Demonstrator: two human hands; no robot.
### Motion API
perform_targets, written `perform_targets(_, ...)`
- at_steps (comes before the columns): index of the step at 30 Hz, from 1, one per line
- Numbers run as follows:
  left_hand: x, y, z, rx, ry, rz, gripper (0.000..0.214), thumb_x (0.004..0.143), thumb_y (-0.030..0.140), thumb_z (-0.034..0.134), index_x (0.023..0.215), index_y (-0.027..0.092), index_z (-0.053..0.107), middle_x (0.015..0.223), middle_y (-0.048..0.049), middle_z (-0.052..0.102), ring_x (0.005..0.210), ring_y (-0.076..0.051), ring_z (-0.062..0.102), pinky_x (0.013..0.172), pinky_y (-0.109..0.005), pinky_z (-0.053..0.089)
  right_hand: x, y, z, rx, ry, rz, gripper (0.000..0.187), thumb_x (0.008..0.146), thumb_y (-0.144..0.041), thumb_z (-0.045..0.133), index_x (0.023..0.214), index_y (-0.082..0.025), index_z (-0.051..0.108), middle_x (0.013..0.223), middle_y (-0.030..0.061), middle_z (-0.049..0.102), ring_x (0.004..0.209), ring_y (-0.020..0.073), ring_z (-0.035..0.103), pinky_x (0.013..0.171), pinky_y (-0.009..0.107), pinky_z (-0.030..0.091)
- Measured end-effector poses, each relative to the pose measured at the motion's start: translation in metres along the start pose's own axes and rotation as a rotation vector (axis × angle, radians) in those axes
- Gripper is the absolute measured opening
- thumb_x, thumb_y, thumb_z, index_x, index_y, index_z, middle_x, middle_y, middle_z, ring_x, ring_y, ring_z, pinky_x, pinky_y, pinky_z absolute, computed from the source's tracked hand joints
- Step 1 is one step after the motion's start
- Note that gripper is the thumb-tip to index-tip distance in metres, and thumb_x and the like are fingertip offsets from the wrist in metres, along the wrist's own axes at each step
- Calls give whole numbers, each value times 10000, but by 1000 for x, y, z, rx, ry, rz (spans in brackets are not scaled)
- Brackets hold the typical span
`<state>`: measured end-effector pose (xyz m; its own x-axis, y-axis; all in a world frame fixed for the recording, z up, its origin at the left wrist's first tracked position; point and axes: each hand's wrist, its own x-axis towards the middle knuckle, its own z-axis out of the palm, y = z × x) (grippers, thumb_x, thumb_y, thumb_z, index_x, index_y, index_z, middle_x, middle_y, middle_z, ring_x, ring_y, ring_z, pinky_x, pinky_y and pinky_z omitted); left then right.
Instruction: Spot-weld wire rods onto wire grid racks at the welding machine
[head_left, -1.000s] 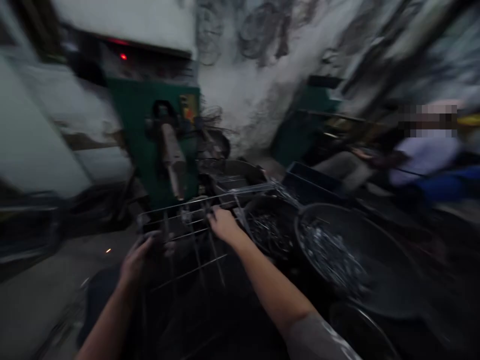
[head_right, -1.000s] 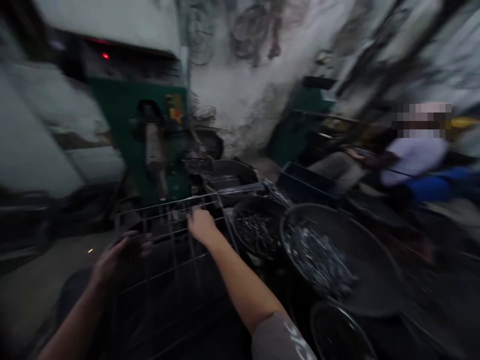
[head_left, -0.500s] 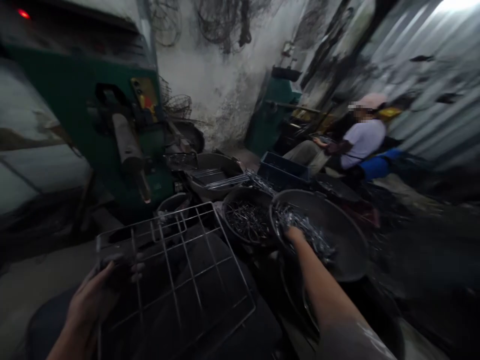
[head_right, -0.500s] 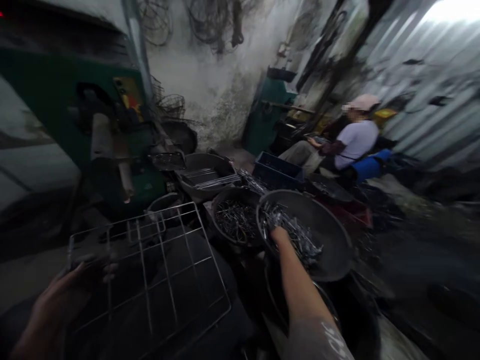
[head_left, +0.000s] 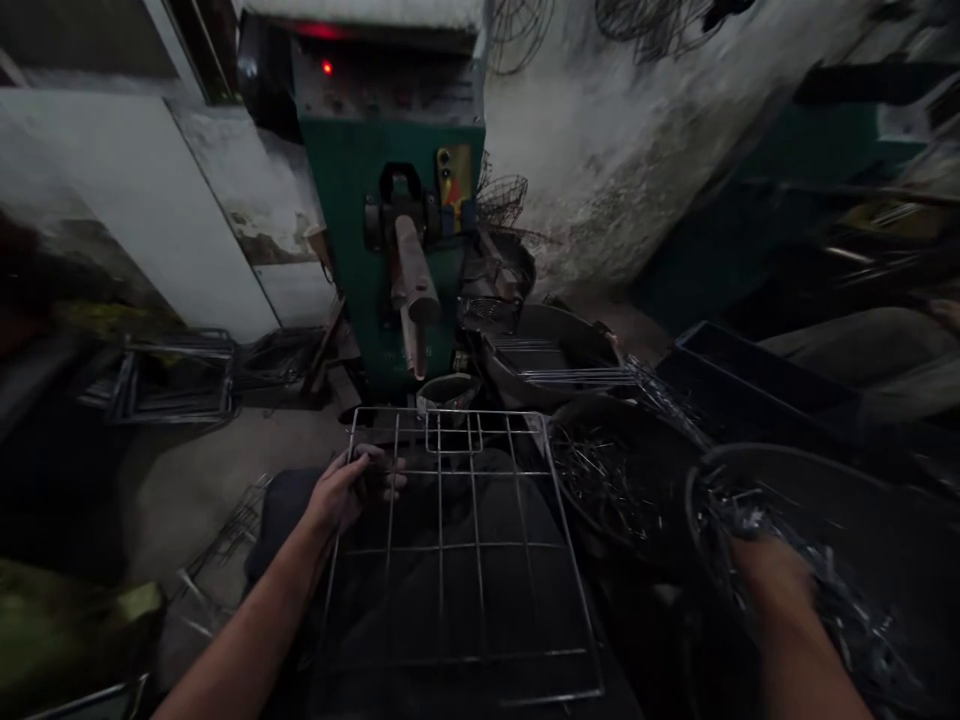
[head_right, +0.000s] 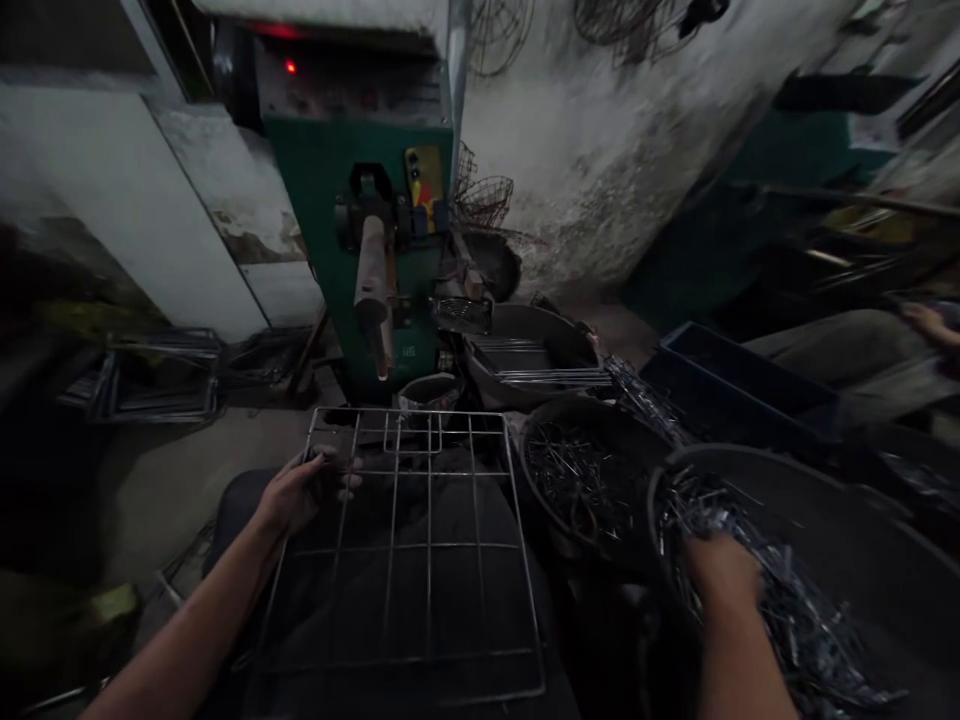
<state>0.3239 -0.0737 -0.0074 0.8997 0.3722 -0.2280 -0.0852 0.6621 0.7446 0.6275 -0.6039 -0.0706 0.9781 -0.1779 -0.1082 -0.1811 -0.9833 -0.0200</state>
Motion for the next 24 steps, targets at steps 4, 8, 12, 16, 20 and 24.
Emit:
perform_targets(4,-1,1,0,-6,-3,-2,246,766,241,642,959,129,537,957,-196,690,802,-340,680,627,-420,542,-1,-18,-18,-29,-62,100,226,731,-321,471,692,-265,687,841,223,658,879,413,636,569,475,473)
perform_targets(8,-2,3,3,-6,-15,16,223,780,232,625,954,123,537,942,-194,692,786,-335,683,612,-416,544,-25,-85,-66,114,121,-82,379,803,-398,408,1039,-251,667,889,254,646,932,390,622,684,487,454)
perform_targets(12,0,1,3,-20,-49,23,219,785,237,622,955,123,542,918,-174,696,791,-326,684,605,-400,550,-82,-202,-104,359,225,-571,358,828,-348,427,1081,-190,624,1033,175,658,992,306,601,836,403,439)
perform_targets(16,2,-6,-1,-26,-59,36,214,800,234,609,973,129,540,915,-159,699,777,-306,689,607,-394,560,-143,-307,-109,453,99,-1027,221,845,-279,469,942,-193,648,978,67,684,935,229,605,831,318,434)
perform_targets(20,2,-8,-7,-38,-59,55,219,806,242,606,980,129,538,883,-146,703,779,-307,690,603,-393,567,-177,-348,-101,332,130,-1241,167,837,-199,511,900,-185,665,934,47,685,906,206,578,826,297,397)
perform_targets(24,1,-3,-12,-40,-76,56,218,812,248,602,975,122,532,894,-156,701,790,-313,689,601,-392,566,-187,-351,-96,226,283,-1260,167,840,-189,518,861,-177,683,875,62,670,844,210,537,820,315,355)
